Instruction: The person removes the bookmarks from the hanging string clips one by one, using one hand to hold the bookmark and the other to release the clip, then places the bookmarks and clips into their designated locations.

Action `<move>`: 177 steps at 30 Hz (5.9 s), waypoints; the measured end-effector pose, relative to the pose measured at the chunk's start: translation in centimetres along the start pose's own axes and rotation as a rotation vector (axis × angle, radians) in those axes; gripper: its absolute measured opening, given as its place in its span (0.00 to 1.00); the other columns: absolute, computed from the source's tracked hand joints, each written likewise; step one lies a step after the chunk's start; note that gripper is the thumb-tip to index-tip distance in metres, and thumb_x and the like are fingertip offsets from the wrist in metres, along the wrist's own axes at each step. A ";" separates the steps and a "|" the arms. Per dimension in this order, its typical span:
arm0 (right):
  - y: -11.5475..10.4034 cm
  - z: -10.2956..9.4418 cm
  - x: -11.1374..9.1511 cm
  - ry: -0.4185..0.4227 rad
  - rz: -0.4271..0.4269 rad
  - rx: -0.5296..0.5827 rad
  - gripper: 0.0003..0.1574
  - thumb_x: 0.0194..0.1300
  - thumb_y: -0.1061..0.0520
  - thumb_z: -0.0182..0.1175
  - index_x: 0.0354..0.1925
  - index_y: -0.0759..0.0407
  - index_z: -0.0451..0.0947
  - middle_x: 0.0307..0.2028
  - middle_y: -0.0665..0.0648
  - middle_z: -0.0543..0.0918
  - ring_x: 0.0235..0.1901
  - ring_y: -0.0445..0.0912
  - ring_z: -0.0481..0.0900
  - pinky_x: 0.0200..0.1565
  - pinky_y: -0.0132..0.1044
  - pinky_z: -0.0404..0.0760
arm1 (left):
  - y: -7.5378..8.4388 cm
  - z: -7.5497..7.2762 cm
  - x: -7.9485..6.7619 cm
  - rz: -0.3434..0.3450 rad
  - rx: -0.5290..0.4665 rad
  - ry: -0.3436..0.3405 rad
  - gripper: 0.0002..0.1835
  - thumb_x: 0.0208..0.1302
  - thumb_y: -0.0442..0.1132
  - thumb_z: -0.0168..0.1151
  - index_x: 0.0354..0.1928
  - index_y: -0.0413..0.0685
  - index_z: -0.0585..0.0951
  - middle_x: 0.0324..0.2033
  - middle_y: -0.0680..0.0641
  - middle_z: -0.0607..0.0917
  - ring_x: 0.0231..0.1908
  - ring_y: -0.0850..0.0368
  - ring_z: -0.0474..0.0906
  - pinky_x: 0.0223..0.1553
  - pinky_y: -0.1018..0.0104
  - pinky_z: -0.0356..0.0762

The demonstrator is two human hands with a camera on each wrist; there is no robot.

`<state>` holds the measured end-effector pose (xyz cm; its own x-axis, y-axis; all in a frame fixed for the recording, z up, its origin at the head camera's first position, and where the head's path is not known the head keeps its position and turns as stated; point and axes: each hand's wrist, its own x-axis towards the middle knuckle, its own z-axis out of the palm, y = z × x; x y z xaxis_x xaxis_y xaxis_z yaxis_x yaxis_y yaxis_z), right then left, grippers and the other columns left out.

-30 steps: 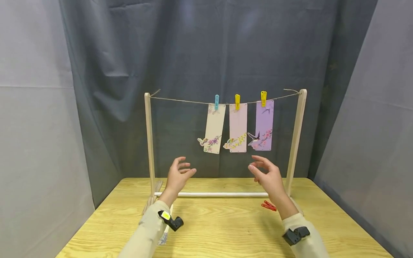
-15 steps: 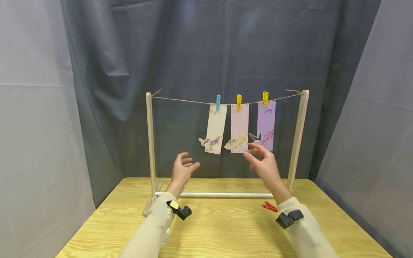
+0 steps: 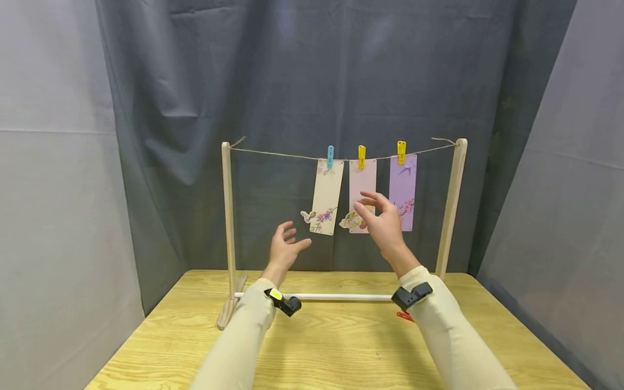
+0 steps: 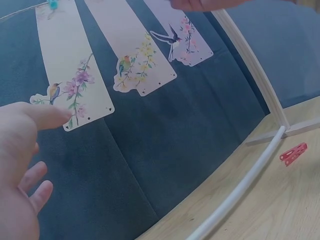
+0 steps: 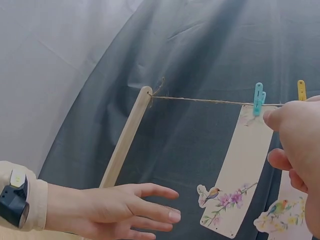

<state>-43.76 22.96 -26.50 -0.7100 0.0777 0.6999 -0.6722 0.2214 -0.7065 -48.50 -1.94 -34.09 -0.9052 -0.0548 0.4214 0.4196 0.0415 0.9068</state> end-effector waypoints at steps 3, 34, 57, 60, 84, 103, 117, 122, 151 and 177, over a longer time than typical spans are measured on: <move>-0.5 0.6 0.7 -0.005 0.001 -0.005 0.30 0.73 0.52 0.66 0.68 0.62 0.75 0.53 0.63 0.82 0.24 0.51 0.80 0.25 0.32 0.77 | -0.1 0.2 0.3 0.012 0.004 0.007 0.44 0.58 0.33 0.77 0.75 0.48 0.66 0.70 0.35 0.70 0.68 0.32 0.66 0.64 0.40 0.71; -4.7 4.2 10.0 -0.134 0.004 -0.142 0.35 0.82 0.64 0.42 0.81 0.51 0.52 0.74 0.59 0.64 0.33 0.49 0.85 0.30 0.34 0.79 | 0.9 3.3 2.4 -0.035 -0.094 -0.033 0.50 0.63 0.32 0.73 0.81 0.53 0.54 0.71 0.35 0.69 0.72 0.30 0.58 0.69 0.42 0.64; -5.8 6.1 12.0 -0.200 0.209 -0.048 0.34 0.85 0.49 0.43 0.81 0.58 0.53 0.67 0.61 0.72 0.35 0.45 0.84 0.36 0.35 0.77 | 0.7 4.2 1.6 -0.058 -0.209 -0.004 0.10 0.71 0.25 0.61 0.51 0.40 0.77 0.41 0.40 0.88 0.34 0.47 0.88 0.34 0.60 0.86; -6.0 6.2 12.1 -0.194 0.212 -0.027 0.34 0.84 0.46 0.46 0.79 0.57 0.59 0.61 0.59 0.75 0.33 0.44 0.83 0.35 0.33 0.76 | 0.7 4.2 1.6 -0.039 -0.190 -0.012 0.11 0.70 0.26 0.61 0.51 0.42 0.76 0.41 0.39 0.89 0.34 0.48 0.89 0.28 0.67 0.82; -5.8 5.3 12.2 -0.211 0.207 -0.059 0.33 0.82 0.41 0.47 0.76 0.55 0.64 0.61 0.60 0.72 0.28 0.41 0.77 0.35 0.35 0.75 | 0.6 3.7 1.5 -0.018 -0.178 -0.020 0.13 0.70 0.25 0.60 0.51 0.44 0.75 0.40 0.38 0.89 0.40 0.37 0.88 0.26 0.69 0.78; -6.1 4.0 11.9 -0.291 0.181 -0.099 0.30 0.84 0.44 0.45 0.73 0.58 0.61 0.70 0.61 0.68 0.30 0.43 0.85 0.34 0.34 0.76 | 0.5 3.8 1.5 -0.013 -0.176 -0.016 0.13 0.70 0.24 0.59 0.52 0.44 0.74 0.40 0.38 0.89 0.34 0.45 0.88 0.25 0.69 0.77; -6.6 4.9 11.9 -0.239 0.163 -0.118 0.23 0.86 0.51 0.39 0.68 0.61 0.62 0.60 0.63 0.74 0.26 0.39 0.82 0.30 0.31 0.75 | 0.5 3.8 1.4 -0.006 -0.191 0.011 0.14 0.70 0.23 0.59 0.52 0.43 0.75 0.41 0.37 0.89 0.39 0.37 0.88 0.24 0.71 0.76; -6.5 5.2 11.7 -0.185 0.165 -0.104 0.20 0.86 0.50 0.40 0.66 0.60 0.63 0.55 0.63 0.73 0.24 0.39 0.81 0.29 0.31 0.73 | 0.4 3.9 1.3 -0.006 -0.186 0.002 0.14 0.70 0.24 0.59 0.54 0.42 0.75 0.43 0.35 0.88 0.35 0.44 0.88 0.26 0.67 0.77; -5.8 6.9 11.9 -0.021 0.167 0.015 0.20 0.86 0.49 0.38 0.64 0.58 0.60 0.48 0.60 0.72 0.24 0.41 0.81 0.26 0.29 0.71 | 0.6 4.3 1.2 0.007 -0.212 0.014 0.13 0.70 0.24 0.59 0.51 0.44 0.75 0.38 0.40 0.90 0.34 0.47 0.88 0.25 0.68 0.76; -5.4 6.8 12.5 0.070 0.248 0.235 0.16 0.85 0.48 0.38 0.62 0.54 0.61 0.53 0.59 0.77 0.30 0.39 0.84 0.26 0.27 0.75 | 0.6 4.3 1.6 0.023 -0.204 0.002 0.13 0.70 0.24 0.60 0.51 0.46 0.75 0.38 0.40 0.89 0.42 0.33 0.87 0.25 0.69 0.76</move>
<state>-50.44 16.13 -14.70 -0.8470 0.1696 0.5038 -0.5170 -0.0422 -0.8550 -49.99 2.26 -32.92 -0.8954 -0.0584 0.4415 0.4449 -0.1603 0.8811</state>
